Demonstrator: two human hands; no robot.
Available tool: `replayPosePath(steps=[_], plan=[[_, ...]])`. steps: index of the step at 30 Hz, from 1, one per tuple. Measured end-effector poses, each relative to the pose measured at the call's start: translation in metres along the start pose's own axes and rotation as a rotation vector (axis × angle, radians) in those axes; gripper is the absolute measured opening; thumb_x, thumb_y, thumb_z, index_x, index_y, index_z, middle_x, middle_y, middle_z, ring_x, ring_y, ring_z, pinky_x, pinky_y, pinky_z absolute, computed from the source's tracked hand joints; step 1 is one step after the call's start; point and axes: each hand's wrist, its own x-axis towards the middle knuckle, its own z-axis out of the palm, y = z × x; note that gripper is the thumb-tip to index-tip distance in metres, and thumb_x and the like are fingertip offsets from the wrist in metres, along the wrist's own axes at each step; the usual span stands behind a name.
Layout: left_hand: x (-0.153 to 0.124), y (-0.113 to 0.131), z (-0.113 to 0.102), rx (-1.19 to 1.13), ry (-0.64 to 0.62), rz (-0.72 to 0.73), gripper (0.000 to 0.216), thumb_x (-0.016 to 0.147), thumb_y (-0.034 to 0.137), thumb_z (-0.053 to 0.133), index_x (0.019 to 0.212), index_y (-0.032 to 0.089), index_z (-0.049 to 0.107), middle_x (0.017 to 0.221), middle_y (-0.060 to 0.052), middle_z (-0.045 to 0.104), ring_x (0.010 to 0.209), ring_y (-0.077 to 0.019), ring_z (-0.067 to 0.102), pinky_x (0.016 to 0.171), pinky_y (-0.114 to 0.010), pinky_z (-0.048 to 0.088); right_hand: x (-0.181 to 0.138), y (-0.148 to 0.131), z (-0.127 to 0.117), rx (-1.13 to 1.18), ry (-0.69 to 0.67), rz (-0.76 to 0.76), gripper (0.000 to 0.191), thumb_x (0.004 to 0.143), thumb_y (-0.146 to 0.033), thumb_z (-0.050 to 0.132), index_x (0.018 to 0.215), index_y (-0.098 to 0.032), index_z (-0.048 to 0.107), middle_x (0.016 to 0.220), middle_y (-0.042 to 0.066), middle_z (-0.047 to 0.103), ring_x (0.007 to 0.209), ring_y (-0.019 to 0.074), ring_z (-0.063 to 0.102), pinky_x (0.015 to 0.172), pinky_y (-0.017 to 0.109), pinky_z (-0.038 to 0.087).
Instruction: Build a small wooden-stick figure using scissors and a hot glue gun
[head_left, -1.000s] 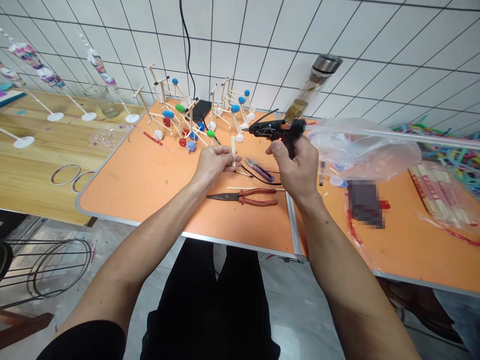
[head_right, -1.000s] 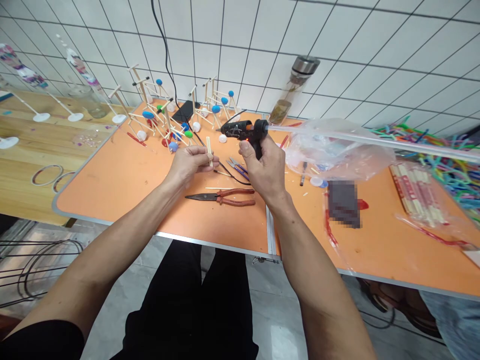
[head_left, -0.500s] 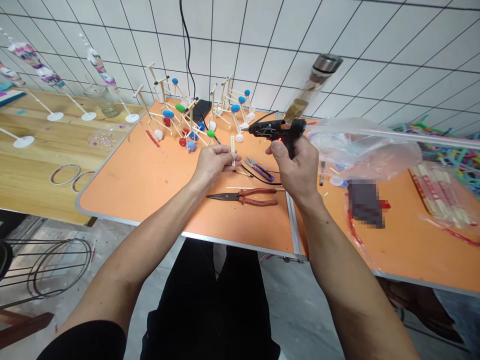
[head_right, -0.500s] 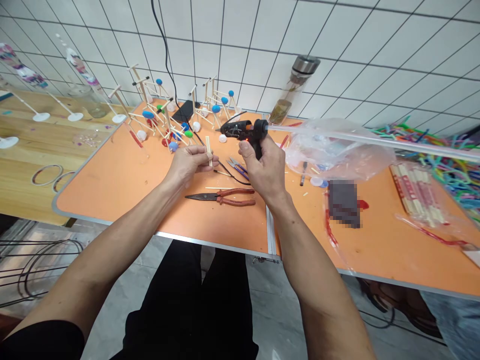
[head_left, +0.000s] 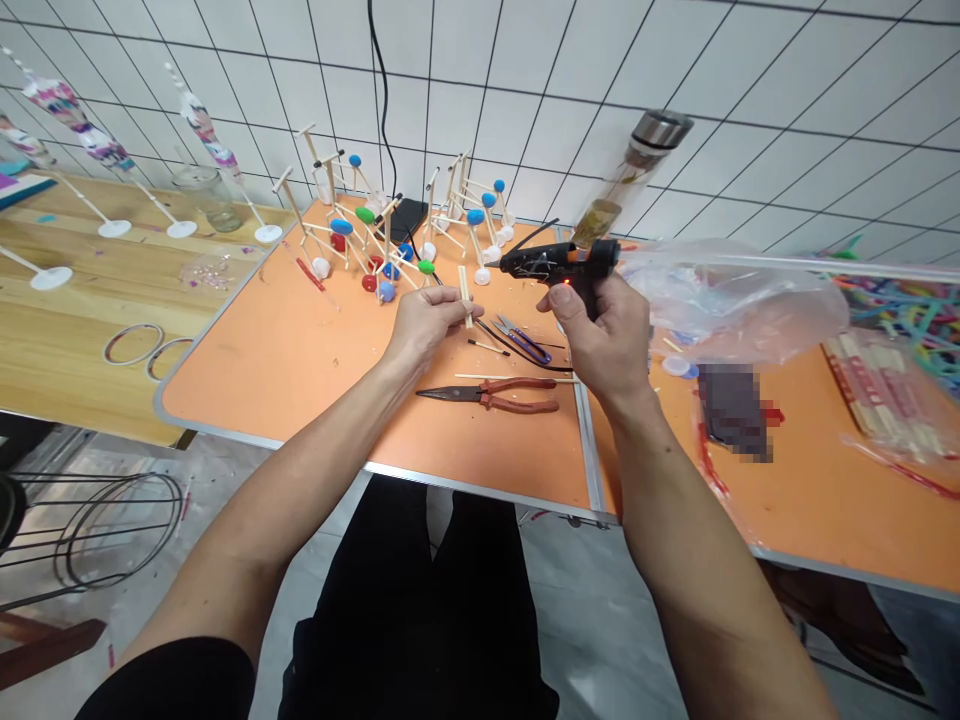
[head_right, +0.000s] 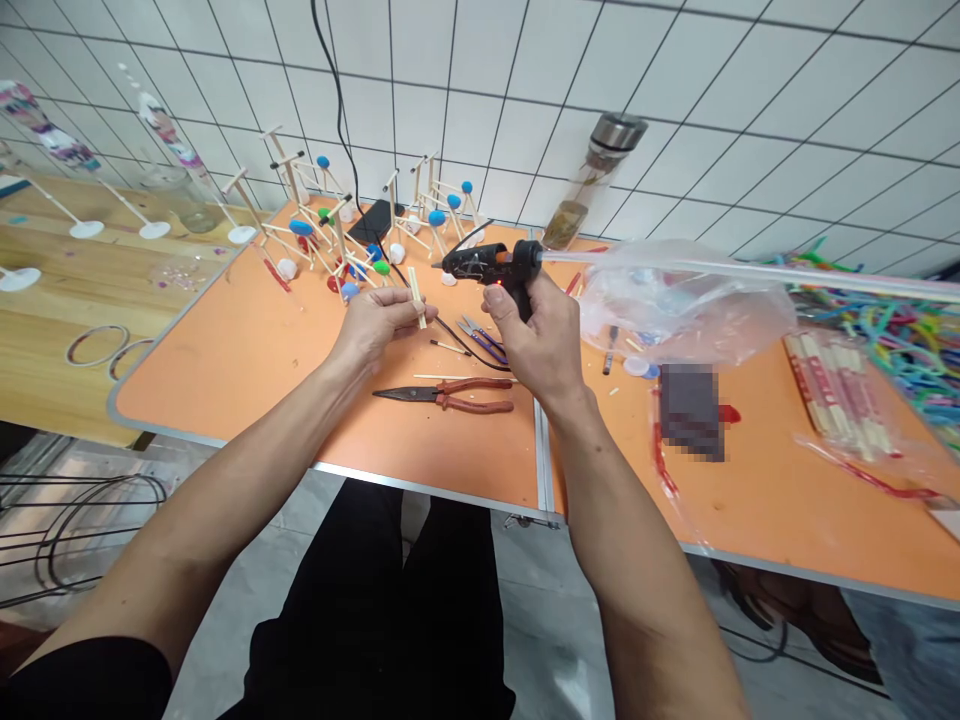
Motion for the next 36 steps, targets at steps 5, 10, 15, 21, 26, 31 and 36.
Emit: replayPosePath(steps=[5, 10, 15, 21, 26, 31, 36], plan=[[0.003, 0.001, -0.002, 0.004, 0.031, 0.039, 0.016, 0.073, 0.022, 0.096, 0.080, 0.017, 0.083, 0.083, -0.008, 0.086, 0.077, -0.0144, 0.074, 0.068, -0.023, 0.049, 0.001, 0.000, -0.010, -0.033, -0.083, -0.058, 0.058, 0.105, -0.080, 0.062, 0.096, -0.024, 0.077, 0.081, 0.006, 0.075, 0.069, 0.0224, 0.064, 0.063, 0.039, 0.049], [0.005, 0.003, 0.000, -0.036, 0.036, 0.050, 0.014, 0.074, 0.014, 0.092, 0.071, 0.015, 0.079, 0.078, -0.007, 0.083, 0.064, -0.0099, 0.062, 0.063, -0.023, 0.043, 0.002, -0.002, -0.018, -0.085, -0.152, -0.146, 0.062, 0.104, -0.082, 0.061, 0.098, -0.024, 0.080, 0.078, 0.006, 0.070, 0.069, 0.0242, 0.063, 0.064, 0.041, 0.049], [0.007, 0.002, 0.000, -0.043, 0.052, 0.048, 0.021, 0.072, 0.013, 0.094, 0.064, 0.016, 0.075, 0.065, -0.003, 0.073, 0.059, -0.0088, 0.056, 0.060, -0.023, 0.040, -0.001, -0.004, -0.019, -0.144, -0.207, -0.169, 0.061, 0.106, -0.080, 0.059, 0.109, -0.024, 0.083, 0.079, 0.007, 0.071, 0.071, 0.0267, 0.065, 0.067, 0.042, 0.051], [0.009, -0.001, 0.002, -0.031, 0.054, 0.046, 0.018, 0.074, 0.009, 0.089, 0.063, 0.015, 0.076, 0.064, -0.003, 0.072, 0.057, -0.0080, 0.051, 0.058, -0.023, 0.039, -0.016, 0.002, -0.014, -0.156, -0.192, -0.165, 0.058, 0.106, -0.077, 0.062, 0.114, -0.025, 0.084, 0.081, 0.008, 0.076, 0.071, 0.0280, 0.069, 0.066, 0.042, 0.051], [0.009, -0.003, 0.002, -0.010, 0.073, 0.034, 0.014, 0.079, 0.011, 0.086, 0.068, 0.016, 0.078, 0.072, -0.004, 0.078, 0.063, -0.0104, 0.061, 0.063, -0.023, 0.049, -0.025, 0.007, -0.007, -0.189, -0.164, -0.170, 0.060, 0.107, -0.080, 0.057, 0.104, -0.024, 0.081, 0.069, 0.005, 0.068, 0.061, 0.0250, 0.062, 0.061, 0.041, 0.046], [0.006, 0.000, 0.004, -0.027, 0.051, 0.027, 0.021, 0.082, 0.005, 0.084, 0.066, 0.015, 0.075, 0.061, -0.002, 0.069, 0.056, -0.0073, 0.054, 0.060, -0.021, 0.048, -0.027, 0.011, 0.000, -0.237, -0.165, -0.178, 0.061, 0.107, -0.080, 0.055, 0.094, -0.024, 0.076, 0.069, 0.005, 0.067, 0.061, 0.0245, 0.060, 0.061, 0.039, 0.043], [0.006, 0.000, 0.003, -0.036, 0.039, 0.032, 0.021, 0.077, 0.005, 0.086, 0.065, 0.016, 0.074, 0.059, 0.000, 0.066, 0.056, -0.0078, 0.054, 0.060, -0.022, 0.048, -0.029, 0.014, 0.002, -0.269, -0.185, -0.185, 0.061, 0.108, -0.079, 0.054, 0.096, -0.024, 0.077, 0.070, 0.005, 0.066, 0.063, 0.0248, 0.060, 0.061, 0.038, 0.040]])
